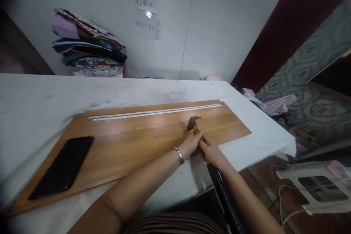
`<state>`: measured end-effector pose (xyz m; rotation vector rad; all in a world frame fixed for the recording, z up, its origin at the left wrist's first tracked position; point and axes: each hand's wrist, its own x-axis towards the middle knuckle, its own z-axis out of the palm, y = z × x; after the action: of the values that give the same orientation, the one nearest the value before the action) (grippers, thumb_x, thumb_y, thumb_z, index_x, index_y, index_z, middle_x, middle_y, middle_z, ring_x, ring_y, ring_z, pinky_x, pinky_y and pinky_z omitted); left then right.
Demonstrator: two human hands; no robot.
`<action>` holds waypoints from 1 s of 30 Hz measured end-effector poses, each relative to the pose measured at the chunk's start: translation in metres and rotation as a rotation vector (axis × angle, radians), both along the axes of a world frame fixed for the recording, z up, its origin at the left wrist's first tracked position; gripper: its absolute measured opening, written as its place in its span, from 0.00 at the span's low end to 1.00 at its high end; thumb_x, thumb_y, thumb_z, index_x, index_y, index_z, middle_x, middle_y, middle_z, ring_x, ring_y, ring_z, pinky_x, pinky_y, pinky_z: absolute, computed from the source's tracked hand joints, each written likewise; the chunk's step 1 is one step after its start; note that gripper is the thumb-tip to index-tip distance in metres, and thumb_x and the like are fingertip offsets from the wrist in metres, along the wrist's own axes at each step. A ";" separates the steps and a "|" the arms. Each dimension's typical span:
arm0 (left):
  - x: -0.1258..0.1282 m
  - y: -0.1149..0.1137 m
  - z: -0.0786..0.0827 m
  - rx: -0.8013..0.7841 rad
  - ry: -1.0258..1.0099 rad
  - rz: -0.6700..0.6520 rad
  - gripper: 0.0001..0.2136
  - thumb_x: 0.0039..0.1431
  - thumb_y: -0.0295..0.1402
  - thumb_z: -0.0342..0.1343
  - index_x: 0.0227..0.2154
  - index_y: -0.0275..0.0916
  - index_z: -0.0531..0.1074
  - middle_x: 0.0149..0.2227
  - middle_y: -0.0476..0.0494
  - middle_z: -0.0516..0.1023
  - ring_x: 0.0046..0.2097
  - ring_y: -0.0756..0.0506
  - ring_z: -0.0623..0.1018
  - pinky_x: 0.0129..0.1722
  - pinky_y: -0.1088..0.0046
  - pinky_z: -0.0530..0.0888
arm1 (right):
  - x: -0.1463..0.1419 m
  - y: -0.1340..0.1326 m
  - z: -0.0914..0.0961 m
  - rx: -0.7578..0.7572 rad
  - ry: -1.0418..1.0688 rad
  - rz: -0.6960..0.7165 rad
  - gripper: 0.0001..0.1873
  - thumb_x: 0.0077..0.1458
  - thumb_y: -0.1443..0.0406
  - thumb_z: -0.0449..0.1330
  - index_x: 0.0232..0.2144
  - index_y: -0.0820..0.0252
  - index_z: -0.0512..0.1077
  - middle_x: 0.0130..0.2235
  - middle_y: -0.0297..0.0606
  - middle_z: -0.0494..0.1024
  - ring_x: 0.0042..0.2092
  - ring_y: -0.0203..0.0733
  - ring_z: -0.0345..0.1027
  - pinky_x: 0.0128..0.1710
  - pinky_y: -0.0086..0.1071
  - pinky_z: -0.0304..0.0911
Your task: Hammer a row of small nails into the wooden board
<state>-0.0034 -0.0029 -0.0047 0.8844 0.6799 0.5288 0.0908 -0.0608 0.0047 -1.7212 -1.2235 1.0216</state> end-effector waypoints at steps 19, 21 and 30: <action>0.004 0.001 -0.007 -0.005 0.006 -0.001 0.11 0.64 0.42 0.49 0.37 0.38 0.62 0.22 0.50 0.70 0.17 0.49 0.71 0.18 0.72 0.70 | -0.003 -0.002 0.003 0.035 -0.020 -0.004 0.14 0.55 0.54 0.53 0.35 0.59 0.67 0.15 0.23 0.64 0.15 0.33 0.56 0.15 0.27 0.52; 0.004 0.001 -0.008 0.005 -0.001 -0.018 0.11 0.64 0.42 0.48 0.37 0.38 0.61 0.22 0.50 0.70 0.16 0.48 0.71 0.17 0.71 0.71 | -0.003 -0.002 0.002 0.052 -0.021 -0.008 0.14 0.55 0.54 0.53 0.35 0.59 0.67 0.15 0.23 0.64 0.15 0.33 0.55 0.16 0.27 0.53; 0.005 0.002 -0.010 0.002 0.000 0.005 0.11 0.64 0.42 0.49 0.36 0.38 0.62 0.23 0.50 0.70 0.16 0.49 0.71 0.16 0.74 0.70 | -0.002 -0.001 0.000 0.042 0.001 0.005 0.17 0.55 0.54 0.53 0.40 0.60 0.69 0.15 0.23 0.64 0.15 0.33 0.55 0.15 0.26 0.51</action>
<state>0.0016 -0.0013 -0.0149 0.8851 0.6822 0.5345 0.0891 -0.0622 0.0045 -1.6862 -1.2402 0.9930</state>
